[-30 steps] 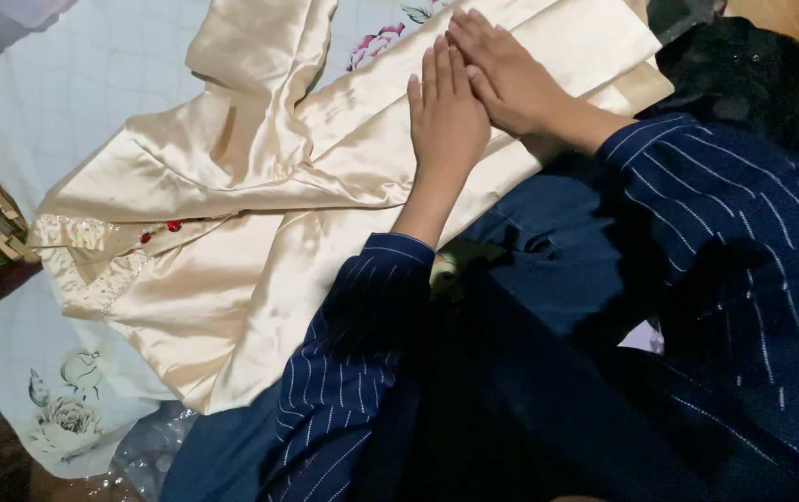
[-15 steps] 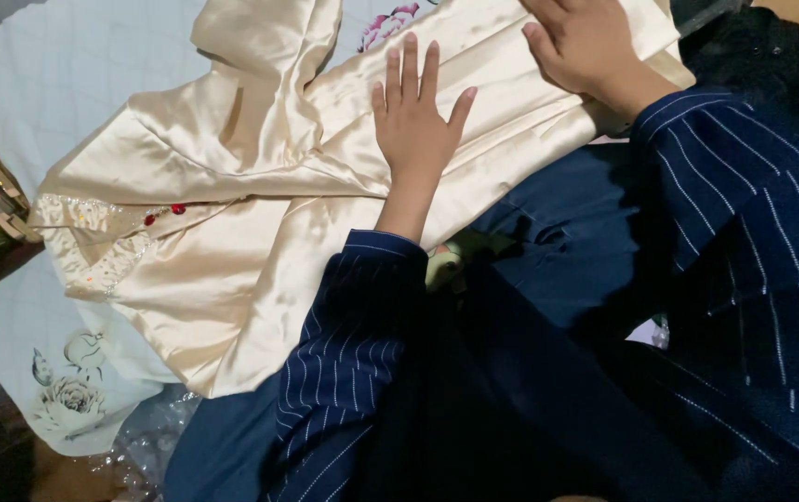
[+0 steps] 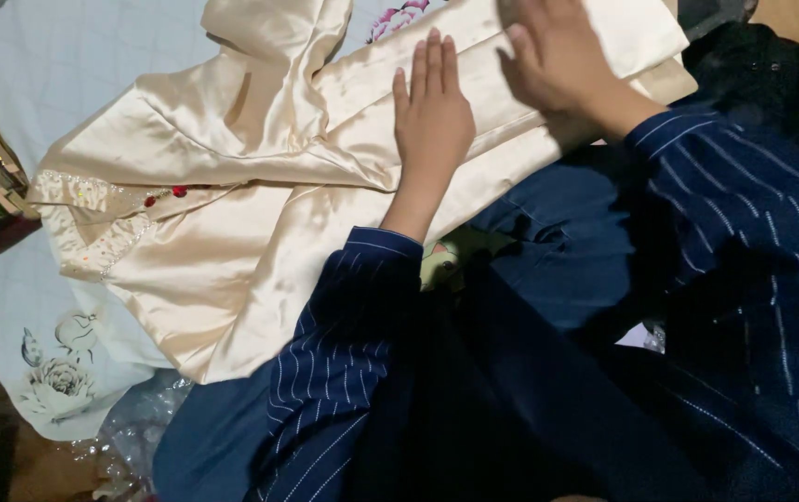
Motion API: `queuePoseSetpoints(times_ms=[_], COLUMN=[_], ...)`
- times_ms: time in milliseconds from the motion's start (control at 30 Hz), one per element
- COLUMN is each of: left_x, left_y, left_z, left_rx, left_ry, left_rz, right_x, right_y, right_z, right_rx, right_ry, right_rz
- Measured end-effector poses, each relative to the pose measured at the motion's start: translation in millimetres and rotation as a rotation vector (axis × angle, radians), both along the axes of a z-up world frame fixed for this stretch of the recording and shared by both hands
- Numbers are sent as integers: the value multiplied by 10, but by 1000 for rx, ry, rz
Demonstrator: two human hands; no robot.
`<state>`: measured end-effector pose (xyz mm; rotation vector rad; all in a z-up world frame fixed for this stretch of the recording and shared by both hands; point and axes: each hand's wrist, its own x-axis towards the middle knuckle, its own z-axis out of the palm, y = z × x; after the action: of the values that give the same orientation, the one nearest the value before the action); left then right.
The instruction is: Smoothing and folding a satin garment on a flat surface
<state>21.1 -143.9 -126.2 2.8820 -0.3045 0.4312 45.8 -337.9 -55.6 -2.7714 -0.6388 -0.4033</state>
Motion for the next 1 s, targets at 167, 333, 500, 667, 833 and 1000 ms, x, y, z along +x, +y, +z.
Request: queuePoseSetpoints(times_ms=[167, 333, 500, 667, 833, 1000], left_x=[-68, -65, -125, -447, -853, -963], left_y=[-35, 161, 340, 610, 1054, 1298], left_z=[-128, -227, -306, -55, 506, 550], left_rx=[-95, -17, 100, -61, -19, 30], left_ry=[-53, -61, -22, -23, -88, -1], left_rz=[-20, 140, 237, 87, -180, -70], right_x=[-49, 8, 84, 176, 44, -109], right_y=[437, 383, 262, 284, 693, 1417], right_z=[-219, -121, -156, -129, 101, 128], right_rx=[-9, -25, -108, -106, -5, 217], right_ry=[108, 70, 36, 88, 37, 170], right_rz=[267, 275, 196, 121, 282, 460])
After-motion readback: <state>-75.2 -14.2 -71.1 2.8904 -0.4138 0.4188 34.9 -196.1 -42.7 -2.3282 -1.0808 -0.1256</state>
